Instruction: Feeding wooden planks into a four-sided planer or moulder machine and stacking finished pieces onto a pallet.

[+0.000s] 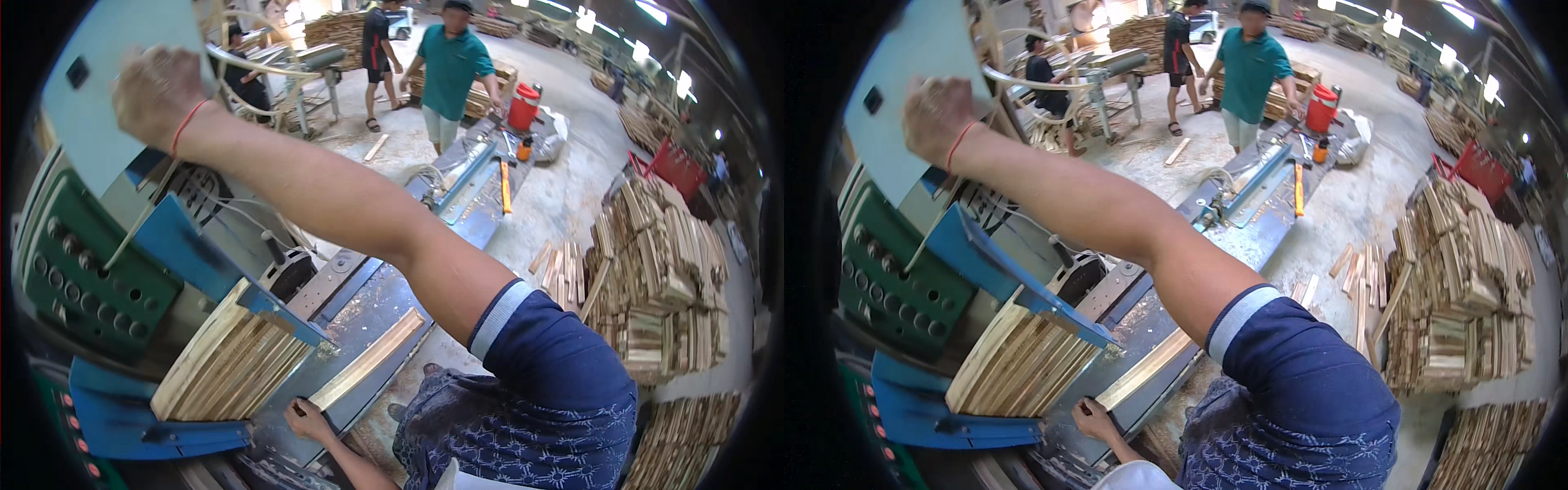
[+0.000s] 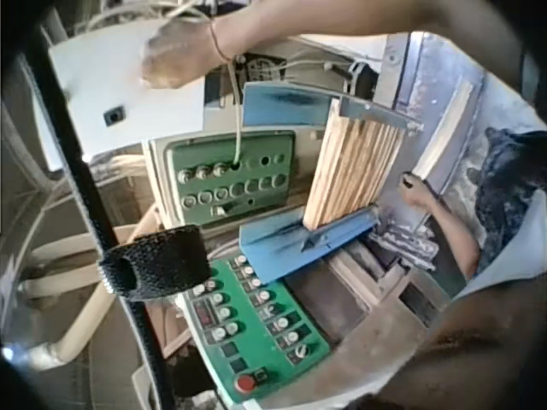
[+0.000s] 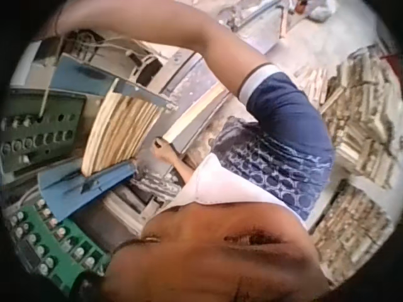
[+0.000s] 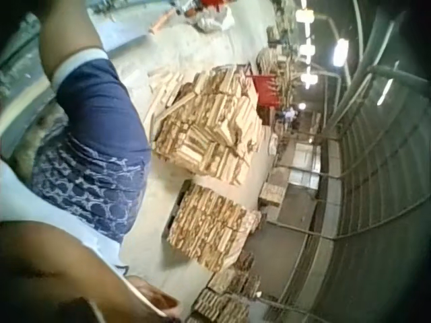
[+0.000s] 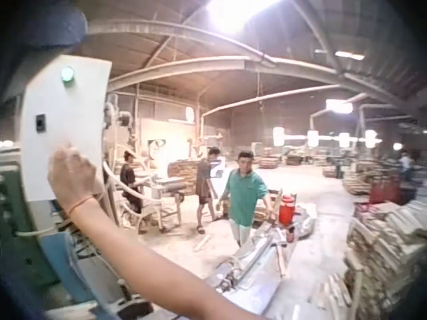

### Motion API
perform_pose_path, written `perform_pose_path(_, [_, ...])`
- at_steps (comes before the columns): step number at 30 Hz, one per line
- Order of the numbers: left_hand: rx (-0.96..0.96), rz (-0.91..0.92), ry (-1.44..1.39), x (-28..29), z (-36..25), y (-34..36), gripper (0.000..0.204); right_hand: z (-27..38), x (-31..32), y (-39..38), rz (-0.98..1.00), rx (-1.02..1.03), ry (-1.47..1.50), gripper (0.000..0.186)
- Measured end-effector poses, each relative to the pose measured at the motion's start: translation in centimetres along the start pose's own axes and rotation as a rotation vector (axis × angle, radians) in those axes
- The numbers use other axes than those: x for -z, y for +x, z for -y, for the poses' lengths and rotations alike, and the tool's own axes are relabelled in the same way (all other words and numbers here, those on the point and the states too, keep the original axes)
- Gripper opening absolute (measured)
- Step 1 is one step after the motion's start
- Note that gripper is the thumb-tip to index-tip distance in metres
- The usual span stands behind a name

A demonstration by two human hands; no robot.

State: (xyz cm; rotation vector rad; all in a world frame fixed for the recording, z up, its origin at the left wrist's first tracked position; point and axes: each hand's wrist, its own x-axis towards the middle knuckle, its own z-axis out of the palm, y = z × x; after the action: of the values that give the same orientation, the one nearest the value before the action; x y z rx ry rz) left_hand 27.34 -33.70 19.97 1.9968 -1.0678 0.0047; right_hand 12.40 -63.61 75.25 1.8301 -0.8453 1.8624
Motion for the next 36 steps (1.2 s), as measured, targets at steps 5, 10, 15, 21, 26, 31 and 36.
perform_pose_path(5, [-0.056, 0.006, 0.050, -0.2, 0.2, -0.3, 0.019, -1.3, 6.3, -4.3, 0.061, -0.115, 0.077, 0.029])
perform_pose_path(10, [0.011, 0.041, 0.048, -0.1, 0.4, -0.5, 0.022, -5.2, 15.6, -18.1, 0.040, -0.269, 0.409, 0.016])
perform_pose_path(15, [-0.008, 0.029, 0.033, 0.0, 0.7, -0.8, 0.021, -9.7, 23.1, -39.2, 0.504, -0.738, 0.058, 0.020])
perform_pose_path(21, [-0.020, -0.079, -0.079, -1.2, 0.8, -0.2, 0.008, -9.2, 30.7, -54.0, 0.709, -0.696, -0.014, 0.026])
perform_pose_path(26, [0.074, -0.054, -0.084, -0.1, -0.2, -0.1, 0.008, -7.4, 30.1, -57.1, 0.728, -0.654, -0.117, 0.030])
perform_pose_path(31, [-0.006, -0.036, -0.012, 0.4, -0.1, -0.4, 0.011, -7.2, 28.8, -57.4, 0.706, -0.655, -0.319, 0.027])
perform_pose_path(36, [0.007, -0.081, -0.002, 0.1, -0.1, -0.5, 0.011, -7.7, 28.7, -58.4, 0.712, -0.625, -0.319, 0.027])
